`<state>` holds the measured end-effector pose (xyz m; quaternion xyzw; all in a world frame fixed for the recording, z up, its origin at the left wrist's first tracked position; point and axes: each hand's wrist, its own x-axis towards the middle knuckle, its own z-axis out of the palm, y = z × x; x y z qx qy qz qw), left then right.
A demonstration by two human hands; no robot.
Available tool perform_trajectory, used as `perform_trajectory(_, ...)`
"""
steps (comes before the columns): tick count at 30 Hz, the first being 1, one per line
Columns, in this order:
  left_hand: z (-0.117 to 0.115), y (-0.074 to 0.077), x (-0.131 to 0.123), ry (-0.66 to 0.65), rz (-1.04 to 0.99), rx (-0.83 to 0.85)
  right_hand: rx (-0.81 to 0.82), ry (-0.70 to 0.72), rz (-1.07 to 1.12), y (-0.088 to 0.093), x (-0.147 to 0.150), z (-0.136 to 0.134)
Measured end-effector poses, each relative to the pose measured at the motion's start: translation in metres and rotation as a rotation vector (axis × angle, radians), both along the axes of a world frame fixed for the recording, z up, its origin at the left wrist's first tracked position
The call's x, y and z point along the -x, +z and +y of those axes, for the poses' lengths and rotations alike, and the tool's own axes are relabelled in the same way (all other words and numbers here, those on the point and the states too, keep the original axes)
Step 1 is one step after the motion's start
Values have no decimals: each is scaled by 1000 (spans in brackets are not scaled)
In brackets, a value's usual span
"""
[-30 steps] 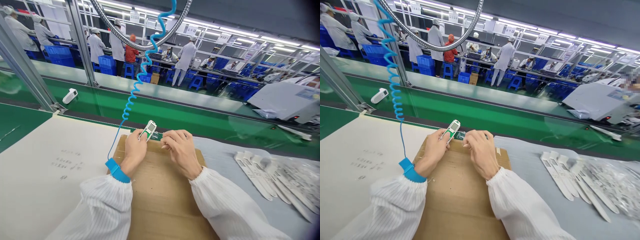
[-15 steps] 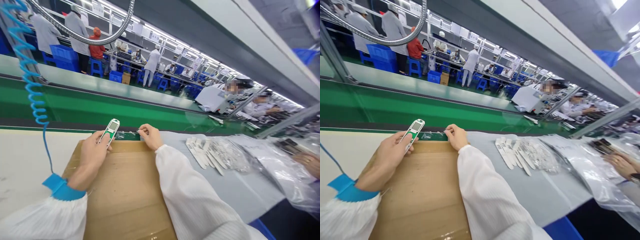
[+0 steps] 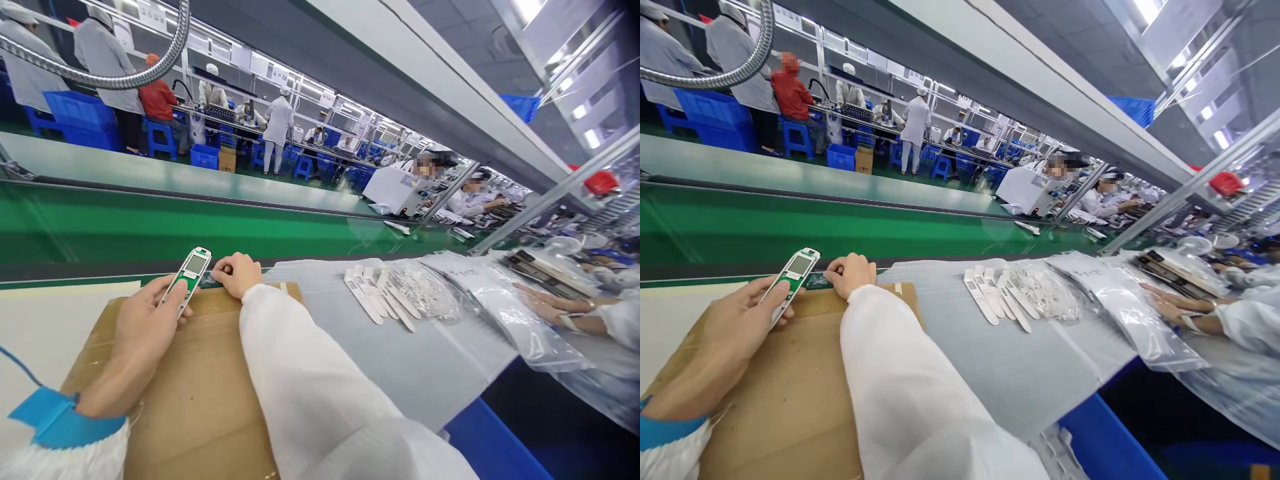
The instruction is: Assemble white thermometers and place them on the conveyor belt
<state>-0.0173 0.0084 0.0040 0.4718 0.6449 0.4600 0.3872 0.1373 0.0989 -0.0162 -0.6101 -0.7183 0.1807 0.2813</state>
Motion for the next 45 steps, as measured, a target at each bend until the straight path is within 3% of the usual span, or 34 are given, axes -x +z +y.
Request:
perform_trajectory(2,0,1,0,7,-15,-14,-1,-90,-31,-3,1,0)
perform_trajectory(4,0,3,-1,11,-49,-34,-16,-129,-64,3,-20,-3)
perform_trajectory(7,0,6,-3,5,-137,-43,-40,-191,-158,24,-87,-13)
perform_trajectory(12,-3,17,-6,-59,-303,-64,72,-456,-412,53,-218,-40)
perform_trajectory(15,-7,24,-7,-98,-371,-54,140,-544,-522,52,-259,-56)
perform_trajectory(18,-9,24,-6,-147,-458,-46,163,-525,-541,53,-272,-62)
perform_trajectory(23,-6,18,-6,-236,-557,-83,168,-428,-373,81,-257,-47)
perform_trajectory(27,-4,15,-9,-242,-526,-85,182,-264,258,92,-202,-40)
perform_trajectory(31,-1,11,-7,-174,-348,-120,251,-72,789,69,-119,-46)
perform_trajectory(36,2,1,-3,-200,-21,-286,311,63,1146,21,-36,-60)
perform_trajectory(40,-1,-4,-4,-286,167,-323,222,131,1157,2,-17,-67)
perform_trajectory(45,-5,2,-5,-300,236,-337,184,165,1064,2,-30,-72)
